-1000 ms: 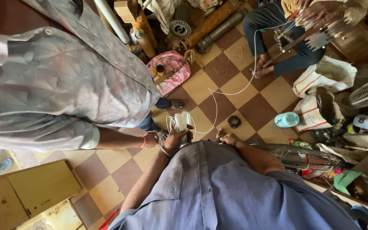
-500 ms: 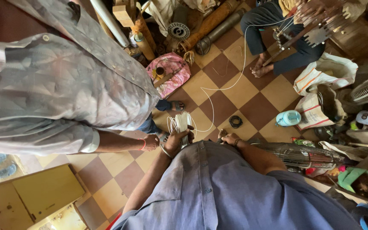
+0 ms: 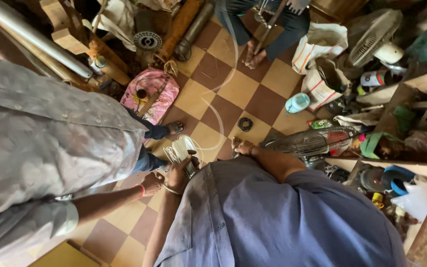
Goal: The person holds a bundle of white wire in their left hand and uses their right hand to pull and wrap the wire into a neat coil. The person continues coiling the wire while standing in a cluttered workshop.
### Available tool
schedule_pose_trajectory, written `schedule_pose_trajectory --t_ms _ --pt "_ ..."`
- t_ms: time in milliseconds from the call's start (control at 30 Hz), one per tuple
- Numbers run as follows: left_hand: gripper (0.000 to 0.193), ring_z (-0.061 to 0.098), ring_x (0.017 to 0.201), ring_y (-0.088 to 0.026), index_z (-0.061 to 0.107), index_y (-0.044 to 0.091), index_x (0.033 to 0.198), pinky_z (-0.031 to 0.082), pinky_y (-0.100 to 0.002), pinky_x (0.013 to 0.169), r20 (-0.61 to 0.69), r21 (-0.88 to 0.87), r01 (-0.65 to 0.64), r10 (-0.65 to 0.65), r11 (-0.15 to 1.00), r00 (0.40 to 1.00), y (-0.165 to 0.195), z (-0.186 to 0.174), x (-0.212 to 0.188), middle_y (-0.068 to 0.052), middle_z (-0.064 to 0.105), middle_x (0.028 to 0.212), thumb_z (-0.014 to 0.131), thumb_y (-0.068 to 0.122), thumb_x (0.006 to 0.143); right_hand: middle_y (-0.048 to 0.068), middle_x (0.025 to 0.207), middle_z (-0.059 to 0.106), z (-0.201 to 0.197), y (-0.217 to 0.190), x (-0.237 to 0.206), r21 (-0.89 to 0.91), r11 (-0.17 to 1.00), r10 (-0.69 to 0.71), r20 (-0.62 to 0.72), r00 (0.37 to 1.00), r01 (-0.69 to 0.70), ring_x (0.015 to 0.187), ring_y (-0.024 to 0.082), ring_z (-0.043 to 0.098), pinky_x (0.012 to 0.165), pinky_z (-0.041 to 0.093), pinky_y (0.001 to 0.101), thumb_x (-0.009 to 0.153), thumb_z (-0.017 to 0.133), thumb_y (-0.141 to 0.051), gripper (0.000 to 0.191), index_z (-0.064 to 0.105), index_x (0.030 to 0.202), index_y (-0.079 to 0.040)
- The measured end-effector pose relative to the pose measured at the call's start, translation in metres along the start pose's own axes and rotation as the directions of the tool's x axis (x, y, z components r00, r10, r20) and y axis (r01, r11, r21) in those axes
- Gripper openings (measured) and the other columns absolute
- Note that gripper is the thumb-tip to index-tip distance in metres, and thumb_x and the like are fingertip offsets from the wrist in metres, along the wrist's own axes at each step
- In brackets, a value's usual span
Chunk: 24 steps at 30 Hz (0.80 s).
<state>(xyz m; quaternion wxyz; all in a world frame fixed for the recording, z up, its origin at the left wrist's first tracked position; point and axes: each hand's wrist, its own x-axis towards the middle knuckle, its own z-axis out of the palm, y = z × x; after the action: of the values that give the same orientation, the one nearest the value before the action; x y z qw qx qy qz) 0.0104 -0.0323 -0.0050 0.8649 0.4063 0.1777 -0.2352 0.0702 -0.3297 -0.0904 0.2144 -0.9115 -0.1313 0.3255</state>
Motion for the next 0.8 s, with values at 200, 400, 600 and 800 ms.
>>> schedule_pose_trajectory --t_ms 200,400,600,800 --pt "0.029 0.066 0.073 -0.021 0.060 -0.003 0.120 0.054 -0.031 0.066 0.028 -0.014 -0.007 0.007 1.000 1.000 0.000 0.006 -0.002 -0.012 0.068 0.084 0.063 0.014 0.096 0.010 0.108 0.079 -0.017 -0.008 -0.021 0.333 0.886 0.309 0.092 0.947 -0.322 0.103 0.029 0.073 0.097 0.053 0.0384 0.080 0.071 -0.047 0.040 0.082 0.098 -0.014" --pt "0.029 0.065 0.073 -0.021 0.061 -0.003 0.120 0.053 -0.031 0.066 0.006 0.003 -0.002 0.002 1.000 1.000 -0.002 0.006 -0.001 -0.012 0.067 0.083 0.063 0.015 0.097 0.011 0.106 0.078 -0.007 0.003 -0.011 0.271 0.914 0.307 0.023 0.951 -0.302 0.104 0.029 0.073 0.096 0.054 0.0380 0.079 0.073 -0.049 0.041 0.081 0.100 -0.015" --pt "0.030 0.065 0.074 -0.020 0.061 -0.004 0.119 0.053 -0.031 0.067 0.013 -0.018 -0.034 0.034 0.999 0.999 0.003 0.008 0.003 -0.011 0.066 0.083 0.065 0.015 0.097 0.009 0.109 0.076 -0.009 0.008 0.002 0.246 0.928 0.289 0.004 0.957 -0.281 0.106 0.030 0.070 0.095 0.053 0.0387 0.079 0.073 -0.049 0.042 0.080 0.103 -0.015" --pt "0.029 0.066 0.077 -0.020 0.061 -0.007 0.119 0.055 -0.031 0.070 -0.001 -0.042 -0.056 0.056 0.998 0.998 0.005 0.012 0.012 -0.012 0.068 0.085 0.064 0.012 0.098 0.005 0.114 0.077 -0.018 0.012 0.009 0.177 0.955 0.233 0.052 0.971 -0.239 0.112 0.027 0.069 0.101 0.050 0.0386 0.084 0.066 -0.048 0.041 0.081 0.107 -0.018"
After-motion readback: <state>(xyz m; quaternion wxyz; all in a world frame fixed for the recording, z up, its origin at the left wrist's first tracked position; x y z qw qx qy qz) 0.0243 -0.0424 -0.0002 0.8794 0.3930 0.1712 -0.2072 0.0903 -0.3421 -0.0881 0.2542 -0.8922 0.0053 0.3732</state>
